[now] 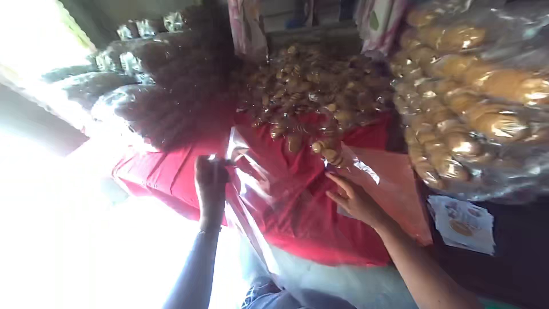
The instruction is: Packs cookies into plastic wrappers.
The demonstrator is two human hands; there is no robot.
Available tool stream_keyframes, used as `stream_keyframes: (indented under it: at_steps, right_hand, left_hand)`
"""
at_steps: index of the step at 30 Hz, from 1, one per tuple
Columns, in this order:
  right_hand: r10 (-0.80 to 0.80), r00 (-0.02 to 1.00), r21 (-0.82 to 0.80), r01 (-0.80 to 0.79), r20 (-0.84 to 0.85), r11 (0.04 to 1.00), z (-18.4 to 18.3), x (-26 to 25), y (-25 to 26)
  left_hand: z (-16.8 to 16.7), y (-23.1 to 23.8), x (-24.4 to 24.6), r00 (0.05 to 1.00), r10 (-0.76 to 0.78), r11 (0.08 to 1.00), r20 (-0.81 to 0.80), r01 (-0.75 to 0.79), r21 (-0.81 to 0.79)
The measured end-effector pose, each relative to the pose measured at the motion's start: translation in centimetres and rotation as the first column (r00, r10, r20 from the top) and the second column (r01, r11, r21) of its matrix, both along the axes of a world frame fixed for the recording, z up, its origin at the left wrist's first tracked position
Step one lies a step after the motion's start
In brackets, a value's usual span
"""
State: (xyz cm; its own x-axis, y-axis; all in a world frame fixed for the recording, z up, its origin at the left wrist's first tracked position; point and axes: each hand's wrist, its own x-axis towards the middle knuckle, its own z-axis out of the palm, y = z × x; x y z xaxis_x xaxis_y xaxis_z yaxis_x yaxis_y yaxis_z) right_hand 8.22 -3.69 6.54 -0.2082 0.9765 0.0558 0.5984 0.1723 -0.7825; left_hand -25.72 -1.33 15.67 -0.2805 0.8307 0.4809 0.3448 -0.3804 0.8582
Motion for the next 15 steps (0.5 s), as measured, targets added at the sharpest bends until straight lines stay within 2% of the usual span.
stream_keyframes:
  at_steps: [1, 2, 3, 4, 5, 7, 9, 10, 11, 12, 14, 15]
  right_hand:
    - [0.115, 0.949, 0.001, -0.120, -0.294, 0.993, 1.8, -2.7, 0.0]
    - [0.178, 0.822, -0.036, -0.235, -0.541, 0.971, 3.1, -5.4, 0.1]
    - [0.190, 0.701, -0.068, -0.323, -0.688, 0.944, 4.5, -7.8, 0.3]
    - [0.176, 0.640, -0.090, -0.361, -0.748, 0.928, 5.8, -9.7, 0.6]
    - [0.155, 0.622, -0.098, -0.352, -0.768, 0.931, 6.7, -11.3, 1.0]
    - [0.074, 0.656, -0.147, -0.276, -0.751, 0.950, 7.7, -14.0, 1.6]
    - [-0.045, 0.689, -0.213, -0.160, -0.724, 0.964, 7.1, -17.1, 2.2]
    - [-0.114, 0.692, -0.225, -0.072, -0.713, 0.972, 6.5, -18.4, 2.6]
    - [-0.204, 0.677, -0.237, 0.046, -0.707, 0.971, 6.0, -19.4, 3.0]
    - [-0.322, 0.633, -0.257, 0.196, -0.704, 0.946, 5.8, -19.9, 3.3]
    - [-0.516, 0.531, -0.267, 0.477, -0.672, 0.838, 5.1, -19.4, 4.1]
    - [-0.585, 0.474, -0.263, 0.583, -0.658, 0.769, 4.1, -18.6, 4.7]
  left_hand:
    - [-0.1, 0.7, 0.3, 0.998, -0.059, 0.998, 0.006, 0.059, 0.001]
    - [-0.1, 1.4, 0.5, 0.995, -0.096, 0.995, -0.009, 0.096, -0.012]
    - [0.1, 2.1, 0.5, 0.993, -0.108, 0.994, -0.056, 0.106, -0.038]
    - [0.1, 2.8, 0.2, 0.983, -0.112, 0.994, -0.145, 0.109, -0.028]
    - [-0.1, 3.5, -0.4, 0.961, -0.116, 0.993, -0.250, 0.121, 0.007]
    - [-1.6, 4.9, -2.1, 0.901, -0.102, 0.980, -0.422, 0.164, 0.114]
    - [-3.8, 6.4, -4.1, 0.867, -0.190, 0.946, -0.460, 0.287, 0.152]
    - [-5.3, 7.0, -5.3, 0.828, -0.342, 0.909, -0.445, 0.411, 0.066]
    - [-7.0, 7.5, -6.7, 0.741, -0.523, 0.839, -0.421, 0.535, -0.101]
    - [-8.8, 7.9, -8.2, 0.632, -0.672, 0.740, -0.386, 0.595, -0.315]
    - [-12.5, 9.7, -11.6, 0.408, -0.831, 0.548, -0.379, 0.477, -0.687]
    - [-13.7, 11.3, -13.8, 0.352, -0.838, 0.537, -0.418, 0.389, -0.749]
